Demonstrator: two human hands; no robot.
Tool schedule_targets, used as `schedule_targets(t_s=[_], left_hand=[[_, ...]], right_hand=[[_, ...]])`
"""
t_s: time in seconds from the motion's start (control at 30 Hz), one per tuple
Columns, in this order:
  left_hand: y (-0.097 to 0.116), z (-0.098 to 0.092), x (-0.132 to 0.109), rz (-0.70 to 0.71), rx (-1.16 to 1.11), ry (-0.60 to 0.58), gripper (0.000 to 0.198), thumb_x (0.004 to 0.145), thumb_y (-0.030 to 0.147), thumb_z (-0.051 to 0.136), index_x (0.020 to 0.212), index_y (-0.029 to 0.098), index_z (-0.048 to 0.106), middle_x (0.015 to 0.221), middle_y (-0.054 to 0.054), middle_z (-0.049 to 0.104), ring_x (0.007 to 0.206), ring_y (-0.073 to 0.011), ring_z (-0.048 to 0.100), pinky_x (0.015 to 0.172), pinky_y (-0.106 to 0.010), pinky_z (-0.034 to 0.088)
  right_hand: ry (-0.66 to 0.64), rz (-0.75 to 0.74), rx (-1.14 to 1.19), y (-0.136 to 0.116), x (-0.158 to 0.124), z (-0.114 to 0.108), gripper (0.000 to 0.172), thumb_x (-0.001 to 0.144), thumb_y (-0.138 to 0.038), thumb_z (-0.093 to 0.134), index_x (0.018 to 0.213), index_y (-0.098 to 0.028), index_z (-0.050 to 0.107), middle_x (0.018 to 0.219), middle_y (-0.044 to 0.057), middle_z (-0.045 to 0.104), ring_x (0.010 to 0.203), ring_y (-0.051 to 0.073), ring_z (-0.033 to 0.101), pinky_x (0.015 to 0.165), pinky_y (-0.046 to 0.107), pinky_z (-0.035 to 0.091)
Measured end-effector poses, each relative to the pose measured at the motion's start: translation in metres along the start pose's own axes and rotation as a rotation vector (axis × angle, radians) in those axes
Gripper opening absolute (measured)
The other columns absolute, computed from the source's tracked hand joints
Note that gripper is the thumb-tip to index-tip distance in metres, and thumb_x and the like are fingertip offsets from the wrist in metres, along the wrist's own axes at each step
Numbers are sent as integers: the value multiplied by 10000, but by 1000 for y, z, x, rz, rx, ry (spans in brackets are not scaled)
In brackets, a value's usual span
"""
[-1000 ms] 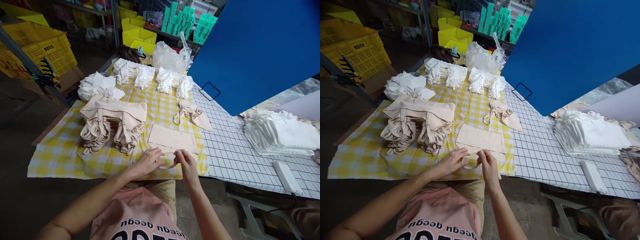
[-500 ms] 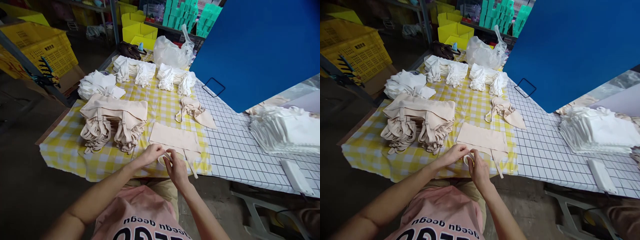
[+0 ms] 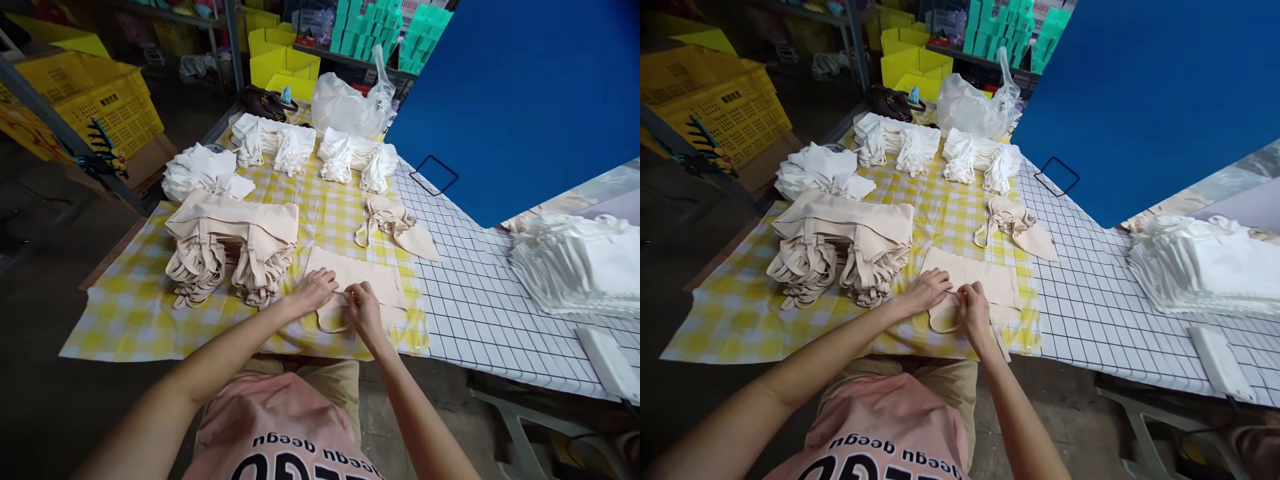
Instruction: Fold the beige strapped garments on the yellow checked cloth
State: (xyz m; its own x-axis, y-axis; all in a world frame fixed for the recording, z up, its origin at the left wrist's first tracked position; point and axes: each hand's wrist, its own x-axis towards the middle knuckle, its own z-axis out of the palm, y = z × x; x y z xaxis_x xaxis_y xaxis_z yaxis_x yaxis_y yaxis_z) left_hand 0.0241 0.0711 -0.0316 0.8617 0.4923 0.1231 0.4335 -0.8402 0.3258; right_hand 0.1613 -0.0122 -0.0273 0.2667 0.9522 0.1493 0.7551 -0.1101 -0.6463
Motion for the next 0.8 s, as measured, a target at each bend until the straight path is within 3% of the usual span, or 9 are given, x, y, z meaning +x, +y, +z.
schedule_targets(t_s=[0.13,0.3,0.53,0.8], left_hand=[[-3,2,8,39,74,-33,170,864,168,447,872,156,616,927,-74,573,934,-213,503,763,-325,432],[-11,7,15,-49,-41,24,128,838,201,517,865,173,640,922,-52,583,919,-196,511,759,-307,432],[-18,8,22,-112,-170,-9,152,835,268,547,857,175,665,891,-43,592,890,-182,524,754,-287,432],[-19,6,25,-108,-196,-14,131,823,239,557,807,174,669,853,-35,595,864,-180,535,751,-286,426]], right_hand=[[-73,-12,-13,7,11,0,158,786,-212,420,655,-204,507,699,11,486,615,146,474,595,253,363],[-169,-71,-161,9,23,-2,152,808,-195,445,681,-194,530,706,18,551,609,138,489,571,235,329],[-277,-82,-327,8,33,-5,138,823,-170,471,710,-177,551,736,32,591,606,135,509,546,225,304],[-295,-64,-390,6,36,-4,144,817,-125,456,725,-170,558,760,48,607,623,141,518,555,231,299]])
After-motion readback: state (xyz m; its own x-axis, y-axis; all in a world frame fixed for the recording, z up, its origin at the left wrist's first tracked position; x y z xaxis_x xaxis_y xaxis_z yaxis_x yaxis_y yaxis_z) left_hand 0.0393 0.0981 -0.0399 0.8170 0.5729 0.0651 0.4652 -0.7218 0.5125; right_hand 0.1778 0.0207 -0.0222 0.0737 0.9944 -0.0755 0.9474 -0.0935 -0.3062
